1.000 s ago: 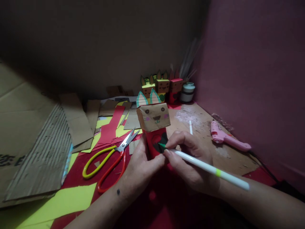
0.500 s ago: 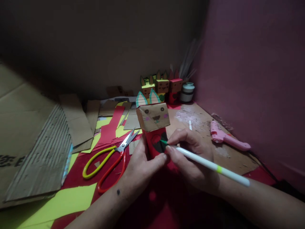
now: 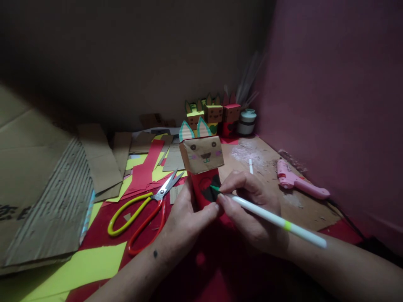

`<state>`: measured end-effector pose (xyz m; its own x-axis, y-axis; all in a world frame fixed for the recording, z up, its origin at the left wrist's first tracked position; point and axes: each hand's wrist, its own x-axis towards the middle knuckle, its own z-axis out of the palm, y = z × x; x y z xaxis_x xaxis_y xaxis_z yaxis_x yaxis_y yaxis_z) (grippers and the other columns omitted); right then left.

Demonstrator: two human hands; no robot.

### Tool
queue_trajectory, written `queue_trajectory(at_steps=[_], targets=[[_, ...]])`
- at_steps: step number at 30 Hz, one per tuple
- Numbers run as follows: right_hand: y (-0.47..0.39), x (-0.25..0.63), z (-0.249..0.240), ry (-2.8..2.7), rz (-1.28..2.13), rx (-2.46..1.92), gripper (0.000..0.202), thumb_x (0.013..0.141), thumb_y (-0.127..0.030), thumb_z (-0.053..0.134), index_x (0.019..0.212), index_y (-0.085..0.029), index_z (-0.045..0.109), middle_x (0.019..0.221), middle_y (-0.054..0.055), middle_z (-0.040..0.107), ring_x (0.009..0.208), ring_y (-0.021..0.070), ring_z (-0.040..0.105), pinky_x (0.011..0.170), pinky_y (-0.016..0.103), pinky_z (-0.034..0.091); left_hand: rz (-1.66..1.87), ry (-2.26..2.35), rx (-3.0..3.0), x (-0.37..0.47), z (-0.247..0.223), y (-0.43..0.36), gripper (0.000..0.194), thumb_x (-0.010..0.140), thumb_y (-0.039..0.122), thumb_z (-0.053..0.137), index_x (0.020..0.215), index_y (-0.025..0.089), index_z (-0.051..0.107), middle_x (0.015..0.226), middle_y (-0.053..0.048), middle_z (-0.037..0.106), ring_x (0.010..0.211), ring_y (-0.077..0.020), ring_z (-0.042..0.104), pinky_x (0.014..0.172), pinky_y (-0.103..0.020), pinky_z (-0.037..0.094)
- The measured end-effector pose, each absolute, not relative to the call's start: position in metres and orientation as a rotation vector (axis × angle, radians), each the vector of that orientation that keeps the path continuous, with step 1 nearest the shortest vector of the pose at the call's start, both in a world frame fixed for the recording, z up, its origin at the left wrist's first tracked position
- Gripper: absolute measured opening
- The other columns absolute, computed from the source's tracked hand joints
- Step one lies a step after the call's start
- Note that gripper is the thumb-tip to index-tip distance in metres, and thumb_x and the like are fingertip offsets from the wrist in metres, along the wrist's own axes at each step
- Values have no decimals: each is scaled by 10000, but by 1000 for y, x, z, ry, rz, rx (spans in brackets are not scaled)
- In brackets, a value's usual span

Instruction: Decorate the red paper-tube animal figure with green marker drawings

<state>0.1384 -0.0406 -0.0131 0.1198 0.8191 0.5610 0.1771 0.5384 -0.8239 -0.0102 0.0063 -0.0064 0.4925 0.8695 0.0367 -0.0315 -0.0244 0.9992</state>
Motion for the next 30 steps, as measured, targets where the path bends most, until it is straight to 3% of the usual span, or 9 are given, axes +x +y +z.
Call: queue_trajectory(at_steps=[4,13,24,30], targets=[[-40,137,-10,-1335,577,-970,74,890,-182,634,889,-247,600,719,-30,575,605,137,507,529,289,398,849,763,1392,-11,-6,5,394,838,226,744,1186,211,561,1121,-43,674,1072,-249,632,966,-401,510],[-40,136,-10,-1294,516,-991,85,867,-171,647,868,-252,619,716,-18,600,684,163,568,541,284,401,879,748,1425,-11,-9,7,392,852,212,761,1205,231,590,1120,4,714,1063,-187,658,926,-292,524],[-41,138,-14,-1395,576,-924,98,895,-139,624,897,-236,608,735,-40,565,617,119,513,570,278,419,868,775,1449,-12,-7,6,339,824,185,727,1127,199,576,1038,-15,662,980,-206,625,907,-353,519],[-41,138,-16,-1374,566,-901,111,898,-131,634,920,-239,614,744,-39,576,637,122,517,592,278,427,874,750,1435,-11,-8,6,394,828,194,733,1190,206,580,1052,-16,678,993,-201,634,910,-340,523]])
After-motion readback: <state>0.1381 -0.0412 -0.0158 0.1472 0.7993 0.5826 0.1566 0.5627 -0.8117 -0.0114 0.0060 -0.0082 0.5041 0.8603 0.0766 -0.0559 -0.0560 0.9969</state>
